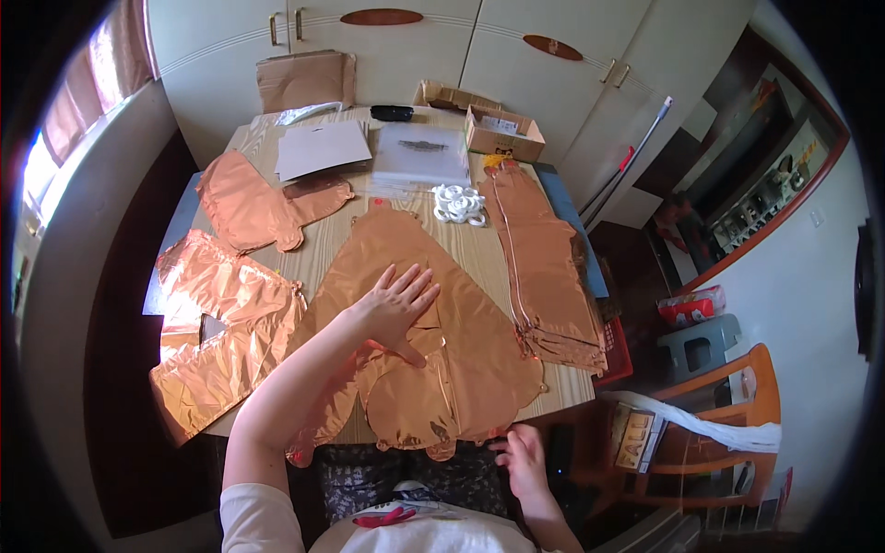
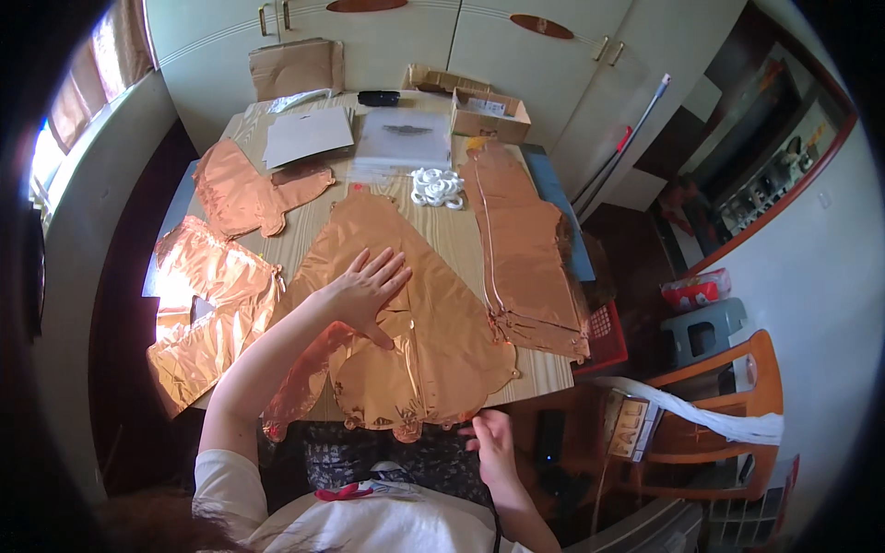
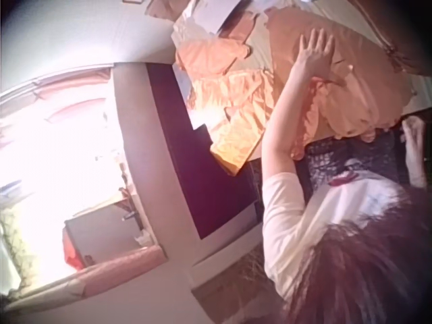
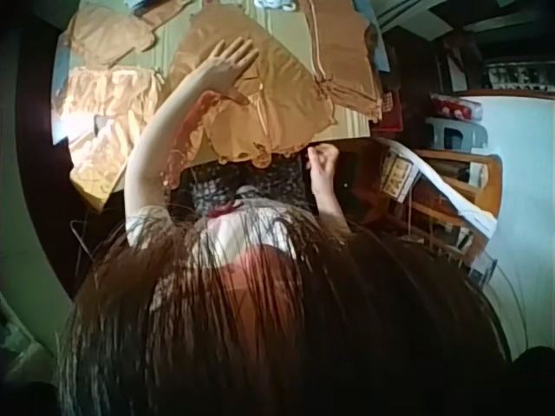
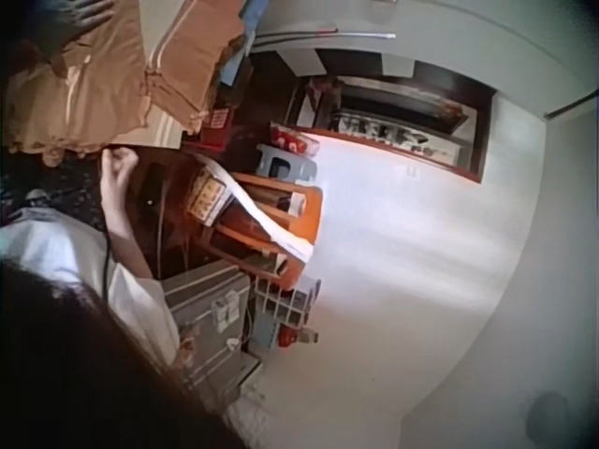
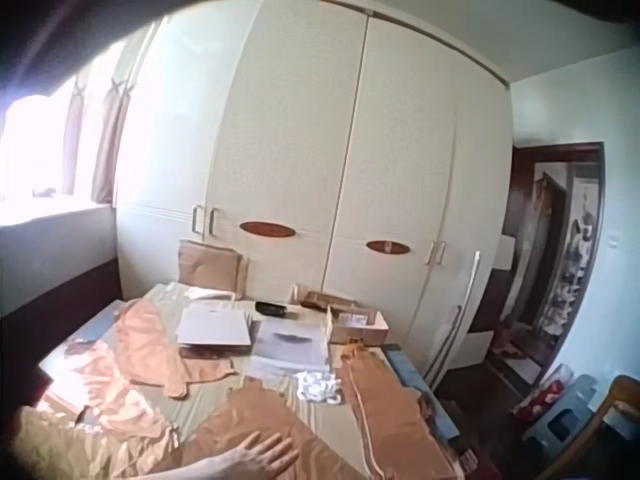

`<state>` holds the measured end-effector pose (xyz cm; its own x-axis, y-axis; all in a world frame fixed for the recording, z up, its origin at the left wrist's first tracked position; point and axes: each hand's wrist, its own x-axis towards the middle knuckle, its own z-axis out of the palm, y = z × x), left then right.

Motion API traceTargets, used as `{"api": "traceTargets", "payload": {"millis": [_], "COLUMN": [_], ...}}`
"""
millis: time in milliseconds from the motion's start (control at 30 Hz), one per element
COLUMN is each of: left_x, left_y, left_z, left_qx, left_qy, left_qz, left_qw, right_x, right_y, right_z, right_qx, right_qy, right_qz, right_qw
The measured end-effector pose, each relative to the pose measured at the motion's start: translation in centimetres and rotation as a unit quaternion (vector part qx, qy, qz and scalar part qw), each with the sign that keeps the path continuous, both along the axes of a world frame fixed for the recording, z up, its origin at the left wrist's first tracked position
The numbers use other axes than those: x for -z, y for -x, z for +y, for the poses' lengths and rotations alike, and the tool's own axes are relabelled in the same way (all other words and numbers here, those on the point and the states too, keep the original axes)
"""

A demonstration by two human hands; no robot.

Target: Folding large rose-gold foil letter balloons to a flat shape for packaging.

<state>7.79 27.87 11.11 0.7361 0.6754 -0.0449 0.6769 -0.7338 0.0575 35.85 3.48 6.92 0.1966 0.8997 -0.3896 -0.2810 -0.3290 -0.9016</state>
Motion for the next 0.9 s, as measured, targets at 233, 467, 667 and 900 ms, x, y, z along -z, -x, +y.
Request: {"api": "traceTargets", "payload": {"millis": [233,467,667,900], "left_x": [-0.4,-0.4,-0.4,-0.6], "left_y": [-0.1,-0.2,0.0,-0.2], "left_z": [0.0,0.2,-0.1,-0.1], "left_qx": [0.002,0.002,-0.003,0.0], "left_qy": [-0.001,0.002,0.011,0.009], "left_qz": [0.004,0.007,0.002,0.008], "left_qw": [1.0,1.0,1.0,1.0], "right_x": [-2.3,-5.0,-4.3,-3.3], "right_y": [3.9,5.9,3.9,4.3], "right_z": [1.8,4.1,7.0,9.8], "right_qx": [-0.105,-0.294,-0.287,-0.365], "right_qy": [-0.201,-0.463,-0.414,-0.393], "right_qz": [-0.268,-0.478,-0.498,-0.586], "right_qw": [0.937,0.686,0.706,0.607]}}
